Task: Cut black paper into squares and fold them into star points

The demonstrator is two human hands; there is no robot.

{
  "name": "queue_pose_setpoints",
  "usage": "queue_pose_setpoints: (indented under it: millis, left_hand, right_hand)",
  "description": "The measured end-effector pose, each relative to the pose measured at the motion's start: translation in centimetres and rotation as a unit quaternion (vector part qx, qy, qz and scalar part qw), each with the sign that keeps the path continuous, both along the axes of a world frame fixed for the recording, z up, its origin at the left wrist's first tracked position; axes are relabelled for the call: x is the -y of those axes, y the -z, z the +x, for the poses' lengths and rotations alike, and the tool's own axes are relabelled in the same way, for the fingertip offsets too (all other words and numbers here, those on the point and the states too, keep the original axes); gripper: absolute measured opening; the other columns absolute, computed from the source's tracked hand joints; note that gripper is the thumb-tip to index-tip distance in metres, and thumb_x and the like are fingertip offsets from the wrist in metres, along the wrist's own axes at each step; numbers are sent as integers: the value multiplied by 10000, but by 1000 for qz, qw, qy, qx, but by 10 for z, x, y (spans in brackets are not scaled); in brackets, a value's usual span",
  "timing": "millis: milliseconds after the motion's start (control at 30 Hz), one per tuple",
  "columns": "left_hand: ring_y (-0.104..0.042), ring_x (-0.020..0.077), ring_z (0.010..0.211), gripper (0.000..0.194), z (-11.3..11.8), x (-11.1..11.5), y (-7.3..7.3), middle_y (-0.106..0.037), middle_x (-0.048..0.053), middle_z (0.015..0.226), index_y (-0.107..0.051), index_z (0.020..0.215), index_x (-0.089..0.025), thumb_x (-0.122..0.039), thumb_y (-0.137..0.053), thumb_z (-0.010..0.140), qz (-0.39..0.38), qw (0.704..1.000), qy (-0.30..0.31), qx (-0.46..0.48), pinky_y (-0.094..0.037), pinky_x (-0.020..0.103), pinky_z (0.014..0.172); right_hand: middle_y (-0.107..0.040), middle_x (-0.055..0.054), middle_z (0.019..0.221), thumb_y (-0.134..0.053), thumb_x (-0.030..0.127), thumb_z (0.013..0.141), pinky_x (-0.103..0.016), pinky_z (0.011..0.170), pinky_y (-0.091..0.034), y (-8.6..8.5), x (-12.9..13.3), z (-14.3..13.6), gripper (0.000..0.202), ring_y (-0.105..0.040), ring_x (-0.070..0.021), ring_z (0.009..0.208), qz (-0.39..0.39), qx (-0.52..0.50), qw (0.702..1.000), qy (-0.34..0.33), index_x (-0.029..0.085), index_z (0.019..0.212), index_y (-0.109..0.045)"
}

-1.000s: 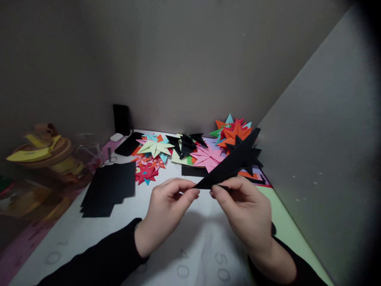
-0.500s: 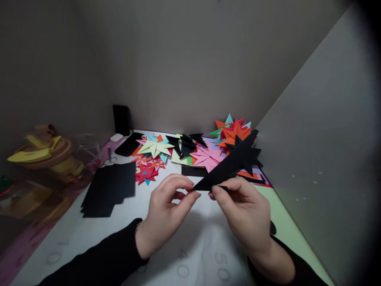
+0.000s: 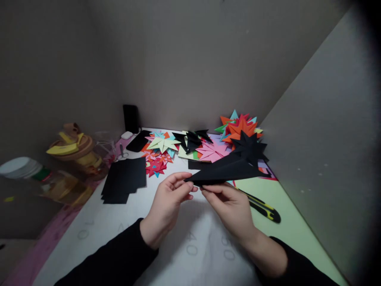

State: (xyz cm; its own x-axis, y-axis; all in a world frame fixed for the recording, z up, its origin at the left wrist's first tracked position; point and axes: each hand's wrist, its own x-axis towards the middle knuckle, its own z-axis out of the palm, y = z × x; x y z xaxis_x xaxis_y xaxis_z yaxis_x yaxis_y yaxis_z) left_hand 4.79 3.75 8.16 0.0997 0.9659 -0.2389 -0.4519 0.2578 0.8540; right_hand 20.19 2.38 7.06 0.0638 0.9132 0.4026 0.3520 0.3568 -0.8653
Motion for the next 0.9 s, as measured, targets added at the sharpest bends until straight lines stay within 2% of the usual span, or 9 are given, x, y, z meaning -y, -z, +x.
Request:
queue_pose_setpoints:
  millis: [200,433,567,733,800,900]
  left_hand:
    - [-647,113,624,263,-6,15,24,-681,54,667,-685,949,-91,-164,-680,696,-90,996,18,15,-419,148,481]
    - [-654,120,598,243,-9,13,38,-697,76,782,-670,968,-98,-193,-589,760,-113,993,29,-24,-387,149,422]
    - [-664,155,711,375,-11,11,40,-703,110,954,-620,1117,-140,-289,-634,773,-70,989,88,-100,-458,192,499]
    - [-640,199,883,412,-11,12,46,-694,110,1036,-653,1105,-164,-276,-716,713,20,968,147,-200,-511,294,725]
    - [-639,201,887,375,-10,12,48,-698,105,1032,-658,1099,-167,-302,-681,750,20,964,167,-206,-507,314,755]
    - [-649,188,839,345,-6,12,50,-720,82,918,-641,1092,-159,-312,-642,783,4,970,180,-165,-504,305,733]
  right_hand:
    - [-721,-28,737,-668,217,751,-287,602,-529,29,21,-3,66,-658,-171,647,-24,21,999,25,224,770,-731]
    - [-677,-25,665,-662,237,737,-266,559,-504,40,18,-4,73,-618,-160,607,-61,1,997,55,194,681,-676]
    - [-578,16,557,-632,291,754,-209,439,-425,40,12,1,164,-517,-110,481,-123,-38,990,51,183,640,-585]
    - [-535,35,534,-646,286,726,-197,415,-395,41,8,4,173,-484,-98,460,-169,-70,983,23,190,643,-528]
    - [-549,33,554,-642,264,719,-198,443,-413,41,8,6,156,-506,-103,488,-188,-56,980,8,192,642,-527]
    - [-569,27,585,-625,241,719,-205,480,-434,41,8,7,122,-533,-110,525,-239,-34,969,-43,193,650,-537]
